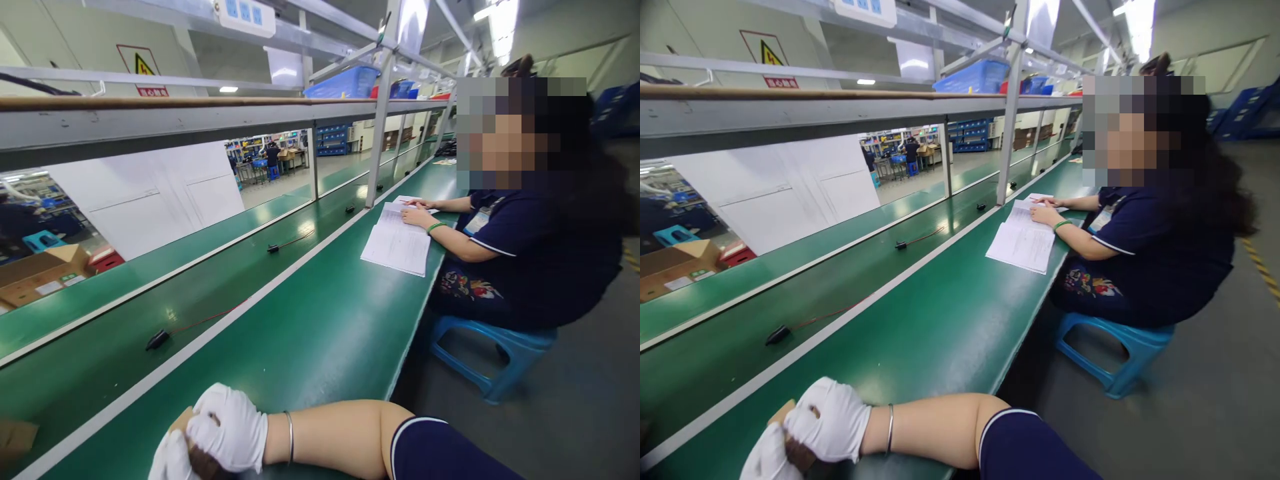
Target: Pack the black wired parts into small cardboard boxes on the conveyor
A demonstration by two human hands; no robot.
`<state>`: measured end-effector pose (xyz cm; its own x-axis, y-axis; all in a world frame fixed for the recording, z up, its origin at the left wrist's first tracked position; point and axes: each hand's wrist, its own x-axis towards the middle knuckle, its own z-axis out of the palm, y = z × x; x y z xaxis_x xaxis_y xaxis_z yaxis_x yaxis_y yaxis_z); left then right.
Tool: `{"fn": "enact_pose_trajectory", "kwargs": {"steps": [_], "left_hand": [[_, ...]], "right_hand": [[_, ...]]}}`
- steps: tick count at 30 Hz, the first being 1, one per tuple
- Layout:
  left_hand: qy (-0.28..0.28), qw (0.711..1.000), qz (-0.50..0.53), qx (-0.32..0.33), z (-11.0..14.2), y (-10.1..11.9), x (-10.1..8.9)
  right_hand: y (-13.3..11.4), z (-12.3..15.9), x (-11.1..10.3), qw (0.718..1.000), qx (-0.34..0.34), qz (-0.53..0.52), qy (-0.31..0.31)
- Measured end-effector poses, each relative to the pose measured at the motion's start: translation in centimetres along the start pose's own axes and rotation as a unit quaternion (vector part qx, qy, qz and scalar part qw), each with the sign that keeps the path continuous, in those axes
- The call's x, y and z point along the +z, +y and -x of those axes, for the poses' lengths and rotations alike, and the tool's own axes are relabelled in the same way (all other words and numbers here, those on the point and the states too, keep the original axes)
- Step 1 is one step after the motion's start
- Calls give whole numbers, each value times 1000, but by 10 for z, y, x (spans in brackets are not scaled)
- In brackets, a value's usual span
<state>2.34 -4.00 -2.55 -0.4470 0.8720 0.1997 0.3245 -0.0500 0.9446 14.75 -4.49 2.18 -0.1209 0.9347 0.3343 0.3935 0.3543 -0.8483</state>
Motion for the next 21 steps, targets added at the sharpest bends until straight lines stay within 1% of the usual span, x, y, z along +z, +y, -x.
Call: {"fn": "enact_pose_trajectory", "kwargs": {"steps": [2,3,4,6,8,13,16,17,18,19,20,21], "left_hand": [[43,999,-25,13,11,13,0],[36,998,-18,44,15,19,1],[41,996,-17,82,18,25,1],[14,990,-18,138,22,34,1],[0,985,-19,170,23,38,0],[-11,982,-12,186,26,36,-4],[-29,973,21,227,26,35,-3],[-27,968,28,249,25,34,-3],[-15,962,28,270,24,34,-2],[7,959,22,284,23,33,-2],[36,956,11,291,23,32,-2],[68,955,0,290,22,32,-3]], "right_hand": [[-1,6,1,998,-8,-2,60],[-2,8,0,997,-21,-7,79],[-2,9,-1,995,-43,-12,87],[-2,10,-5,993,-90,-8,78],[1,8,-6,991,-119,-2,66],[6,10,-4,991,-121,-17,56],[10,9,-7,987,-133,-57,71],[11,8,-8,985,-128,-78,91],[12,7,-9,982,-108,-103,116],[12,6,-10,979,-71,-134,136],[12,4,-10,975,-20,-173,139],[11,3,-10,969,39,-218,110]]}}
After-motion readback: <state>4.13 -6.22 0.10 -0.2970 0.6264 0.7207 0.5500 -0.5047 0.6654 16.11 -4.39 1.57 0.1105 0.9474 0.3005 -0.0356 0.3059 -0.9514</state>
